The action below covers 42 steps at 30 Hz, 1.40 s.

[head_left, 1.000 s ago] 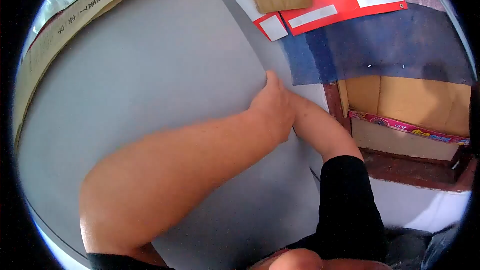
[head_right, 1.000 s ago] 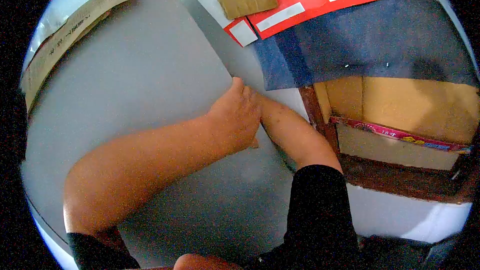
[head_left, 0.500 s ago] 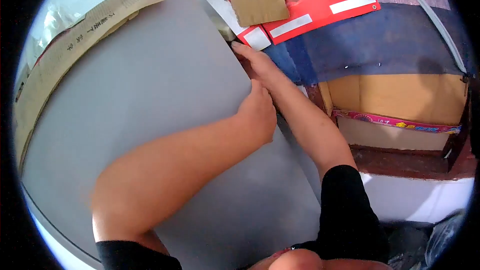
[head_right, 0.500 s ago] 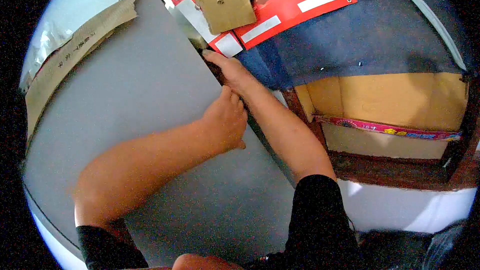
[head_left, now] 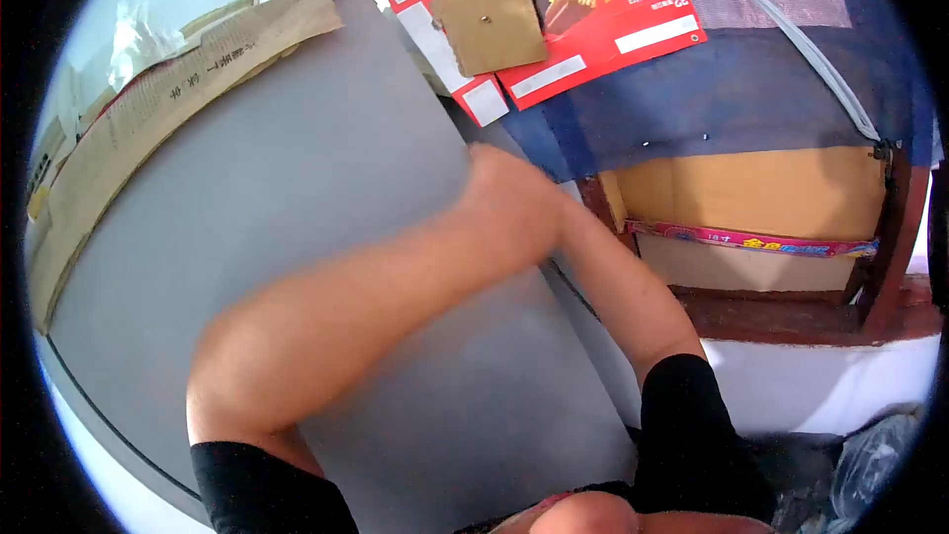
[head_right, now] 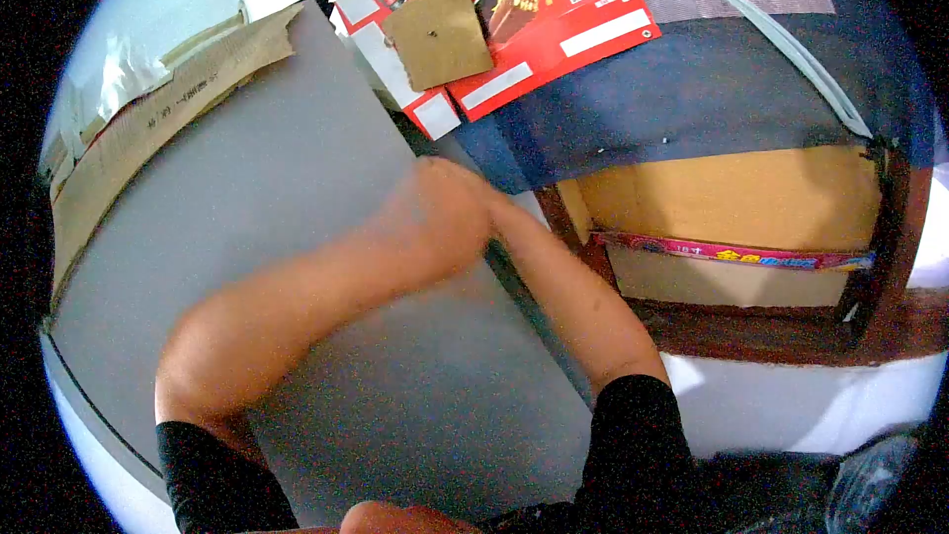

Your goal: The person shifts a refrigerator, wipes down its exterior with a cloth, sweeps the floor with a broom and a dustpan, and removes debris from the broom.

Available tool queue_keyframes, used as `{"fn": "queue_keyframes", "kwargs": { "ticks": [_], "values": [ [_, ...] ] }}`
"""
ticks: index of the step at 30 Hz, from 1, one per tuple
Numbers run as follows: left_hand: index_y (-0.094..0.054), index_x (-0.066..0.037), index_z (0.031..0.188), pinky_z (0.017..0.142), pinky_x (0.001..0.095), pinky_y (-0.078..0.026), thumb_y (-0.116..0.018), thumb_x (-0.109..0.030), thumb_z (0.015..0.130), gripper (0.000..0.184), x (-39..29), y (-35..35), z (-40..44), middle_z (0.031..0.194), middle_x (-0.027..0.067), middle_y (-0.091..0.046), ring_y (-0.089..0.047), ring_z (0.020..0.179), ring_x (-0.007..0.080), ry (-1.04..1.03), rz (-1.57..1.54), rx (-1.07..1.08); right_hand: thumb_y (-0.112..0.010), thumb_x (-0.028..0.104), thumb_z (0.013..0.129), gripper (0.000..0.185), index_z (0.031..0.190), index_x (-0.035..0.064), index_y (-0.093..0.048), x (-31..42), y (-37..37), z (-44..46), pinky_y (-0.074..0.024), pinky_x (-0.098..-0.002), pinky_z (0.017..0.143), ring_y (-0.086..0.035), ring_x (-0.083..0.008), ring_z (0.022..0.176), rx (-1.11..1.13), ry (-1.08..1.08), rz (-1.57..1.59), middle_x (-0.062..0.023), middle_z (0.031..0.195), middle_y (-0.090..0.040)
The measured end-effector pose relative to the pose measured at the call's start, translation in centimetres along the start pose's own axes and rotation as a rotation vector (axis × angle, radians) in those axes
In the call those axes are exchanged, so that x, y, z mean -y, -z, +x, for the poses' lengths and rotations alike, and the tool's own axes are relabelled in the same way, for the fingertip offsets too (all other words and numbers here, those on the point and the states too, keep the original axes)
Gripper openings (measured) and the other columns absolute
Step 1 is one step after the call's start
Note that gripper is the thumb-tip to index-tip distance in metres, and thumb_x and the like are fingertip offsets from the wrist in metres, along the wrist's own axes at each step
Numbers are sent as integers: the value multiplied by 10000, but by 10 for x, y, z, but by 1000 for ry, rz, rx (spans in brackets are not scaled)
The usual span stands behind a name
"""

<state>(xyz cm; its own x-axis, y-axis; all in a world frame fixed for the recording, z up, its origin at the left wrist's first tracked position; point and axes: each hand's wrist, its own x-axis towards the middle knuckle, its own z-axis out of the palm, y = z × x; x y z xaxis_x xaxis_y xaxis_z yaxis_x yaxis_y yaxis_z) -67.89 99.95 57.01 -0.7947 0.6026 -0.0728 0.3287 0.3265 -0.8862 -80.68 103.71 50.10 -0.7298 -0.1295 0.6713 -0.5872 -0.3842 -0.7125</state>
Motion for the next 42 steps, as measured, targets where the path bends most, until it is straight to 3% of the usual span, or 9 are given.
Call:
{"fn": "queue_keyframes", "kwargs": {
  "ticks": [3,8,15,20,25,27,30,33,42],
  "values": [
    [-665,-111,741,695,349,-402,-557,-173,751,124,53,5,20,752,81,-631,-595,809,197,339,166,-464,-440,384,913,504,1221,-15,-454,-17,-3,-4,-395,-321,901,-498,-179,1033,74,59,298,-102,1138,-548],
    [-634,-121,948,841,469,-311,-532,-170,786,197,93,-7,27,875,68,-634,-535,939,233,563,357,-349,-460,345,888,420,1068,-23,-554,-8,-6,-8,-427,-335,806,-556,-215,897,-95,111,-73,-130,980,-607],
    [-566,-96,939,910,499,-275,-540,-105,758,183,105,-27,36,873,114,-622,-504,989,267,563,203,-697,-496,352,851,423,1012,-27,-591,-20,-7,3,-457,-371,747,-605,-304,818,-183,246,-271,-208,876,-628],
    [-576,-112,902,887,467,-303,-572,-81,706,199,123,-43,44,897,142,-595,-490,997,291,434,109,-963,-508,328,850,423,1040,-44,-575,-10,-9,-1,-444,-329,764,-577,-230,856,-185,159,-280,-164,918,-621],
    [-580,-117,909,870,444,-322,-565,-69,711,204,124,-41,45,869,128,-581,-492,974,285,425,97,-985,-513,302,855,411,1065,-47,-565,-5,-9,0,-431,-292,768,-550,-163,870,-139,115,-275,-116,933,-617],
    [-579,-121,927,871,435,-323,-562,-67,717,218,121,-37,46,857,122,-574,-494,965,279,437,89,-984,-527,345,813,440,993,-51,-599,-9,-10,1,-454,-379,769,-605,-309,854,-214,217,-294,-225,905,-627],
    [-557,-127,981,881,457,-318,-551,-76,738,248,116,-32,40,827,121,-565,-498,954,268,460,115,-858,-524,342,814,436,982,-53,-601,-8,-13,0,-450,-385,772,-600,-323,863,-204,186,-225,-233,913,-622],
    [-524,-138,1091,858,455,-347,-583,-126,729,368,114,-33,39,901,99,-571,-517,927,265,440,199,-818,-523,340,815,430,977,-51,-602,-12,-12,3,-448,-387,773,-598,-331,866,-209,205,-252,-237,918,-620],
    [-350,-149,1333,1006,557,-208,-448,-157,830,512,112,-39,48,1333,124,-381,-304,1283,266,378,418,-830,-526,344,818,432,985,-48,-599,-9,-14,-2,-446,-385,786,-596,-330,885,-230,213,-241,-235,948,-618]
  ]
}}
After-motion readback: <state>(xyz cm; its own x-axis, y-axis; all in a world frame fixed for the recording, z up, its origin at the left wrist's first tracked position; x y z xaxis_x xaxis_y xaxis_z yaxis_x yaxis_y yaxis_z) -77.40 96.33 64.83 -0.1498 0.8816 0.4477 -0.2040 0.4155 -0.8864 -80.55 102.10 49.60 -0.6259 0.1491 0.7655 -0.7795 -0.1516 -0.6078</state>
